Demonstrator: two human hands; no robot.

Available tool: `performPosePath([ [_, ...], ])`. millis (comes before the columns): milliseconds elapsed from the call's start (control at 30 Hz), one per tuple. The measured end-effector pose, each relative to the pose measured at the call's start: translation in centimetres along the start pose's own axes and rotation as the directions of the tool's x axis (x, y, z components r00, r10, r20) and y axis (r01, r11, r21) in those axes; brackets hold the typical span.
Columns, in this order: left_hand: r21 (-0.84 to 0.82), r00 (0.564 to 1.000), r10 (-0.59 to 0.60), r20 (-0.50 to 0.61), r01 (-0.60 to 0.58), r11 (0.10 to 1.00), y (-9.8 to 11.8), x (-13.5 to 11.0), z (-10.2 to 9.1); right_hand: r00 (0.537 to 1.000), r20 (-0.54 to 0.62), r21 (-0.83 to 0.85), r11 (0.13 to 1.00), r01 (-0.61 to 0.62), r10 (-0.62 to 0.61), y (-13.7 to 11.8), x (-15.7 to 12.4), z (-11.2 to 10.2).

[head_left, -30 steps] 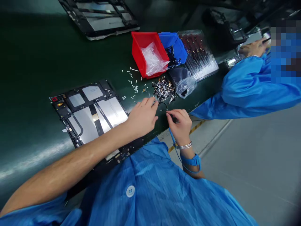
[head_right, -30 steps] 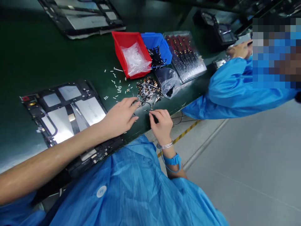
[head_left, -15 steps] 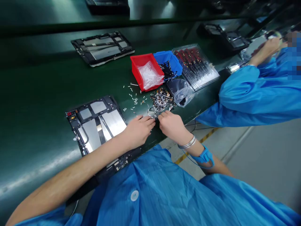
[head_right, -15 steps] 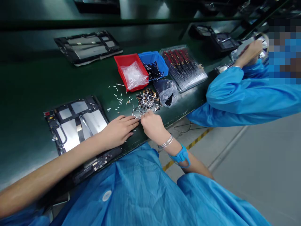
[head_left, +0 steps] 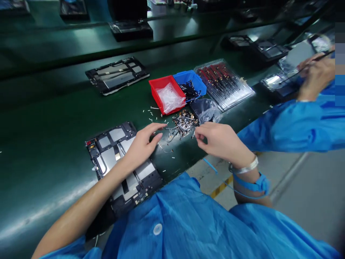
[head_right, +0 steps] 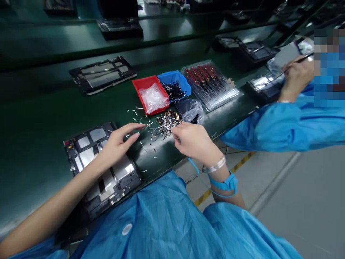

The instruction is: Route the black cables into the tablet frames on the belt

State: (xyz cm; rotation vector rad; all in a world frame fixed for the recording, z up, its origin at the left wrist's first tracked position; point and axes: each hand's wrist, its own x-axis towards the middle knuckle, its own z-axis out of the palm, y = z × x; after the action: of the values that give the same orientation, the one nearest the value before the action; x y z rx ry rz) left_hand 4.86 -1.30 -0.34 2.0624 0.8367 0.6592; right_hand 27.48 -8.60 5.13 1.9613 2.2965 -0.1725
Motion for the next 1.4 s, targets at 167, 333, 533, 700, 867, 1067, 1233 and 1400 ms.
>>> performPosePath([
  [167,-0.08,0.995,-0.104,-0.002,0.104,0.991,0.0,0.4,-1.0,0.975,0.218,-0.164,0.986,-0.008,0.044,-0.4,1.7,-0.9],
  [333,-0.249,0.979,-0.153,0.137,0.183,0.951,-0.4,0.7,-1.3,0.969,-0.078,-0.206,0.954,0.216,-0.236,-1.5,1.4,-1.5],
  [533,-0.597,0.921,-0.141,0.364,0.347,0.723,-1.0,0.9,-1.7,0.803,-0.378,-0.285,0.883,0.374,-0.462,-3.0,4.4,-1.0],
  [700,-0.704,0.952,-0.267,0.149,0.292,0.648,-1.4,0.6,-2.3,0.677,-0.647,-0.114,0.922,0.369,-0.351,-4.8,6.7,-0.1],
  [867,-0.639,0.96,-0.279,0.005,0.218,0.738,-1.0,0.5,-3.2,0.564,-0.782,0.028,0.89,0.455,-0.264,-7.6,7.8,1.2],
  [1067,-0.508,0.96,-0.272,-0.063,0.204,0.837,-1.3,0.2,-3.6,0.564,-0.792,0.101,0.861,0.498,-0.233,-8.1,9.1,1.4],
  [1233,-0.71,0.924,-0.377,0.062,0.306,0.634,-2.6,0.6,-3.8,0.621,-0.782,0.113,0.969,0.219,-0.05,-5.3,11.4,1.2],
  [1400,-0.803,0.91,-0.406,0.08,0.3,0.515,-3.3,0.9,-3.8,0.652,-0.756,0.205,0.923,0.326,-0.062,-6.1,11.6,1.8],
])
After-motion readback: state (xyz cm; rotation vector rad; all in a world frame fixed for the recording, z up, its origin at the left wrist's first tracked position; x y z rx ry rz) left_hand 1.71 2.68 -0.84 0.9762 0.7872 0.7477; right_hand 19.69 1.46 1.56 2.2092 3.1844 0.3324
